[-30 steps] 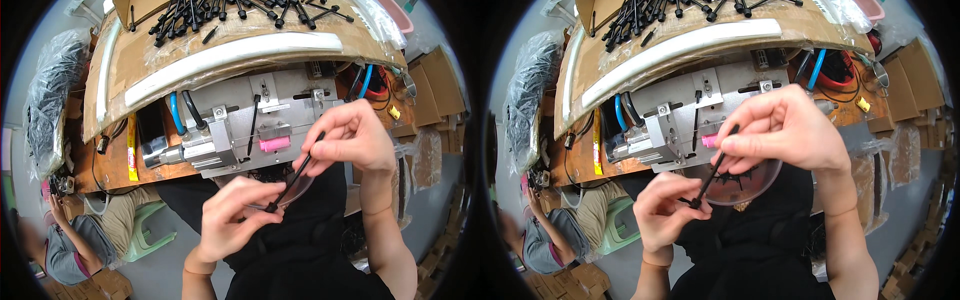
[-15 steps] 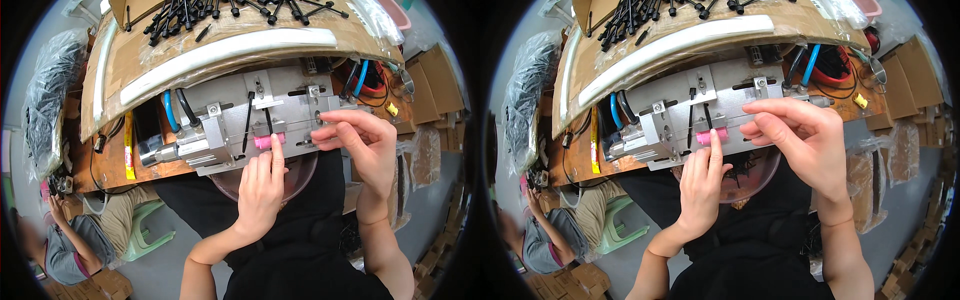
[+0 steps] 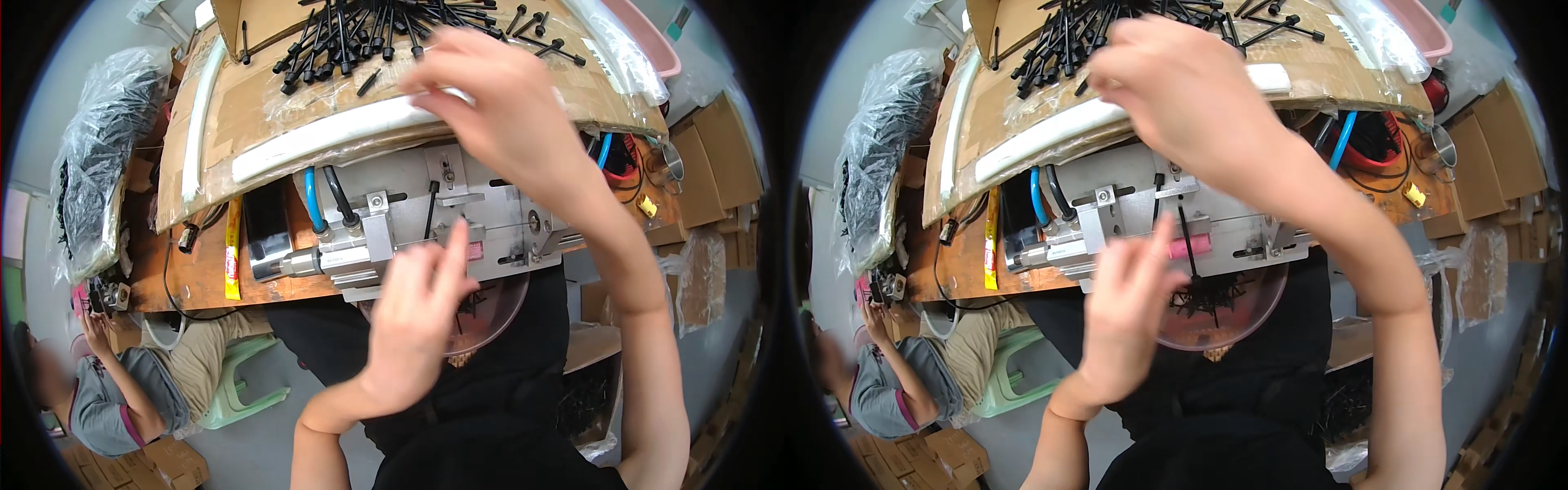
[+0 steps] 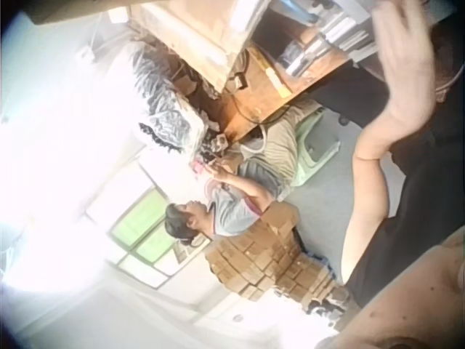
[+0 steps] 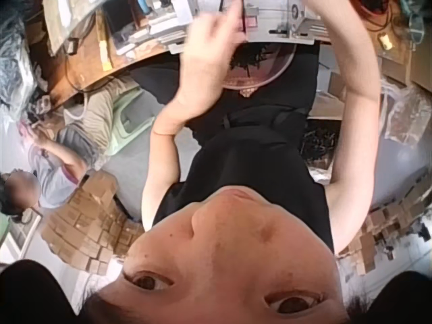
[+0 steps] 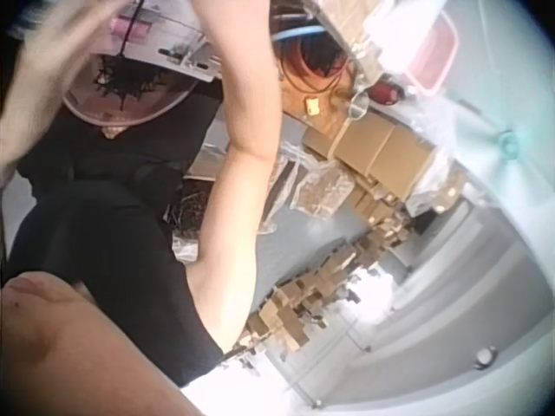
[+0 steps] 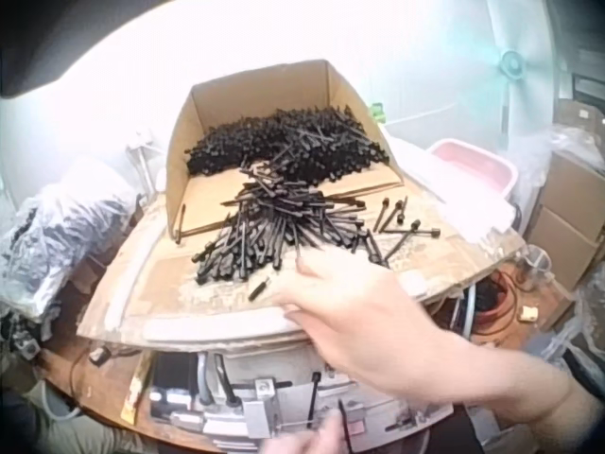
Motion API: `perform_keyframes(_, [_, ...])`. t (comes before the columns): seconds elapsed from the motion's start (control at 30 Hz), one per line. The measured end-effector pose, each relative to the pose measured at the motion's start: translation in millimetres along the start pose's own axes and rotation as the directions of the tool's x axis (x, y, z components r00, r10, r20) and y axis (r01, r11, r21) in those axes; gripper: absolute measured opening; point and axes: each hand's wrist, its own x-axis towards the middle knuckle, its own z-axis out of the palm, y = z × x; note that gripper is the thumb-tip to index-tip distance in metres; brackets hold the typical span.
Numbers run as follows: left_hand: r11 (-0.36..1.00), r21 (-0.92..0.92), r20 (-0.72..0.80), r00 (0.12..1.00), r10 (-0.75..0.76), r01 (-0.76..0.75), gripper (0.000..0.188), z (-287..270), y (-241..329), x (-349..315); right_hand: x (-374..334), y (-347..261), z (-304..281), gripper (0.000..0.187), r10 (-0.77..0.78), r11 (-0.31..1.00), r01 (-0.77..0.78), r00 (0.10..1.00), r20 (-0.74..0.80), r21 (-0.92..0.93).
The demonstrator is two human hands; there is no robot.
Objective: The person repeatedly picks up black cable ties from a cardboard box and inserts them into a pneumatic crimping machine. They operate the machine to process the ties and then place the finished items into a clear plastic bowl below the device.
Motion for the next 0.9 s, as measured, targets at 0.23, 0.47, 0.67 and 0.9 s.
perform_keyframes(0.23, [0.995, 0.102, -0.367, 0.93, 0.034, 0.004, 0.014, -55, -42, 99, 48, 33, 14, 0.007, 0.103, 0.987, -0.051, 0.925, 0.367, -0.15])
perform_keyframes(0.47, [0.967, 0.024, -0.133, 0.958, 0.254, -0.253, 0.011, -31, -41, 165, -12, 65, -87, 0.014, 0.468, 0.882, -0.469, 0.883, 0.031, 0.048])
perform_keyframes(0.67, [0.911, 0.092, 0.058, 0.915, 0.399, -0.403, 0.015, -1, -44, 199, -24, 56, -81, 0.014, 0.453, 0.88, -0.465, 0.883, 0.124, 0.093])
perform_keyframes(0.9, [0.986, -0.012, 0.103, 0.98, 0.168, -0.168, 0.015, -55, -45, 139, -35, 34, -75, 0.015, 0.542, 0.773, -0.499, 0.84, 0.0, 0.392])
